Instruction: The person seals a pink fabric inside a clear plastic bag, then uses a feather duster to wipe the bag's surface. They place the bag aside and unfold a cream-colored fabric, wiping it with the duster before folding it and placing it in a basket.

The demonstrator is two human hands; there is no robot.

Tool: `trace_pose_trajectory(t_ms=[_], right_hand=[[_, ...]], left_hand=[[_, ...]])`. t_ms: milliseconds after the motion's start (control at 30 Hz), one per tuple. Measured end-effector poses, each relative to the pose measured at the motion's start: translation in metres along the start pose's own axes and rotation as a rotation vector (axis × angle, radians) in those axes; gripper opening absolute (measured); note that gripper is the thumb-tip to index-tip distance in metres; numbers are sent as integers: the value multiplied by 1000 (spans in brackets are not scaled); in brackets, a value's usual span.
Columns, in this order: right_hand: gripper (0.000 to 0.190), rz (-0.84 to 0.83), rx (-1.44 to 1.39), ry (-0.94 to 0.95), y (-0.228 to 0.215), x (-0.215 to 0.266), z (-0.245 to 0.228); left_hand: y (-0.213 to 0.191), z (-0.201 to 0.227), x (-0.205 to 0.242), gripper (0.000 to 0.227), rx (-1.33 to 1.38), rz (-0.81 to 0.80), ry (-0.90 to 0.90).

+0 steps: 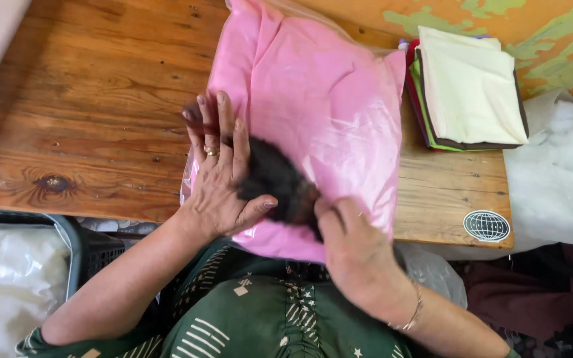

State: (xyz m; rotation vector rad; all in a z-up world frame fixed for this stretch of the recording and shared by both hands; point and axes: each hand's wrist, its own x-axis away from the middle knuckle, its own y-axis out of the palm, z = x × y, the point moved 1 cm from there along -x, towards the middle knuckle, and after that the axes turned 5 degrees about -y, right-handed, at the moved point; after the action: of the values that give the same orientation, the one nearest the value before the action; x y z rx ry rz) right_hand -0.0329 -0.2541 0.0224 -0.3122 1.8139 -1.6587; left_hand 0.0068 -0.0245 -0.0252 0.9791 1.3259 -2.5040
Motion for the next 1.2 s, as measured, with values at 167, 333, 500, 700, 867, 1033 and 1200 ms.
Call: trace_pose_trajectory(t_ms=[167, 333, 500, 700, 867, 1033, 1200], right_hand=[[18, -267, -27, 311, 16, 1, 48], [5, -55, -149, 498, 36, 23, 133], [16, 180, -129, 359, -12, 15, 73], [15, -7, -83, -6, 2, 3, 13], [16, -285, 16, 292, 17, -19, 79], [24, -274, -32, 486, 44, -10, 168], [24, 56, -289, 425, -26, -46, 99]], left_hand=[[-7, 6, -4, 96, -175, -177, -78], [-4, 11, -6, 86, -179, -195, -57], [2, 11, -3, 88, -107, -131, -71], [-6, 18, -9, 101, -77, -189, -120], [-14, 24, -11, 90, -254, -286, -111], [-15, 34, -13, 87, -219, -192, -42], [-11, 39, -12, 85, -251, -208, -21]])
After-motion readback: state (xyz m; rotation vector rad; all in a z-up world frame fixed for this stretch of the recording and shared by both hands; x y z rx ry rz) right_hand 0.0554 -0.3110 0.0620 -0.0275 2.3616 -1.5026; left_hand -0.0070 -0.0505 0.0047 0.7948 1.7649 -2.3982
